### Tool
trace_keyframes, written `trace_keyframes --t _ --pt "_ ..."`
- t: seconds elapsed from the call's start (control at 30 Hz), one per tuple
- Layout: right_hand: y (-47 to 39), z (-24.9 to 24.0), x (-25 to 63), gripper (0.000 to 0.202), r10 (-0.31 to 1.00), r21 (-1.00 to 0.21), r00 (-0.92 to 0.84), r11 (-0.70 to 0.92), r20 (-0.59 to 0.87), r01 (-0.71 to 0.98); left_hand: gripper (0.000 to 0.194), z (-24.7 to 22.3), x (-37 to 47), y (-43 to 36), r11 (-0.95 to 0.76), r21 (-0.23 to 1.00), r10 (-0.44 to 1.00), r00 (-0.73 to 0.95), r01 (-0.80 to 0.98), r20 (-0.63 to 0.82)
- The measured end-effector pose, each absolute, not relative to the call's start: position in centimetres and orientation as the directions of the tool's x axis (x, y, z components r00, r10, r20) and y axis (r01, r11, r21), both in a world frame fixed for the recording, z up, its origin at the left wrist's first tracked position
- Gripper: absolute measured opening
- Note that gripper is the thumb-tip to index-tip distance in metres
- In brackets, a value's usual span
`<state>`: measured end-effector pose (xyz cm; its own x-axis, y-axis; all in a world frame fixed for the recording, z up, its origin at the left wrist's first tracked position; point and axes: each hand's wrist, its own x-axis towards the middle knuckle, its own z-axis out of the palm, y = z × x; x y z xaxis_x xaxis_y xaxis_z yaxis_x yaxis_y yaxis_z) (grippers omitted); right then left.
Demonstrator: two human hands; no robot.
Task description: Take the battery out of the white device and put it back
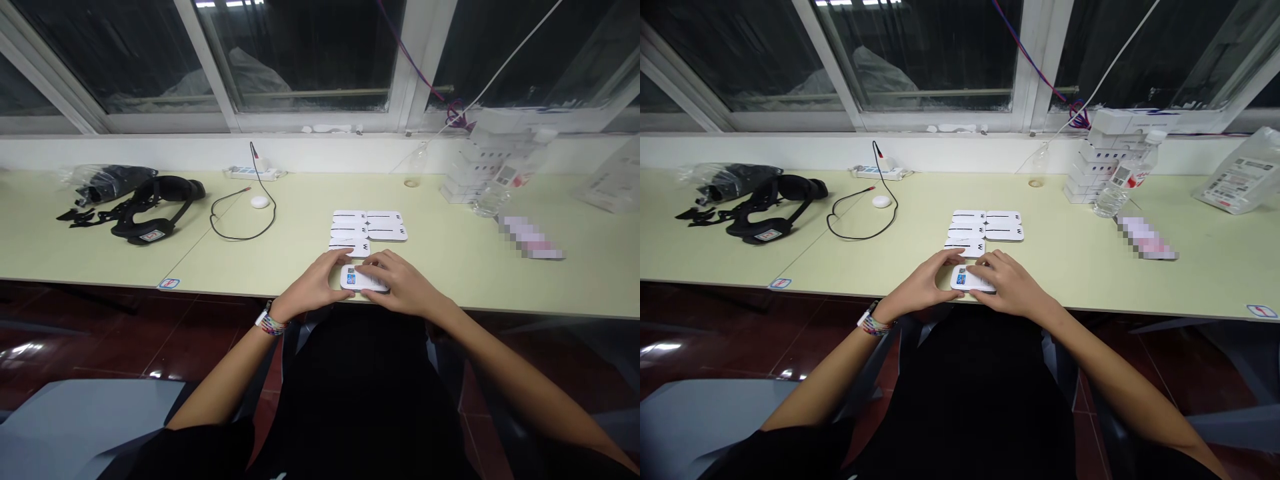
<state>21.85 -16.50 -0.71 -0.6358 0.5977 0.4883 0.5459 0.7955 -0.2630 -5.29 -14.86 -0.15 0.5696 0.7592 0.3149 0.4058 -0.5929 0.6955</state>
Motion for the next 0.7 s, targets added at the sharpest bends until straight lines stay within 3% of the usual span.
trace_keyframes --t 0.23,0.43,0.6,0.7 --pt "-16.8 -1.1 22.5 0.043 0.585 -0.297 -0.591 0.803 0.555 0.516 0.037 0.6 -5.1 -15.2 -0.664 0.641 0.705 0.608 0.385 0.365" --pt "-17.7 -1.3 24.1 0.07 0.606 -0.332 -0.597 0.793 0.526 0.511 0.035 0.3 -4.9 -15.5 -0.71 0.566 0.683 0.606 0.418 0.408" --pt "-17.3 -2.1 24.4 0.096 0.61 -0.325 -0.564 0.785 0.557 0.528 0.026 -0.4 -4.2 -15.7 -0.812 0.306 0.583 0.665 0.497 0.467" --pt "-17.2 -2.0 24.4 0.106 0.629 -0.35 -0.55 0.771 0.549 0.533 0.034 -0.6 -4.0 -15.8 -0.826 0.192 0.553 0.695 0.53 0.46"
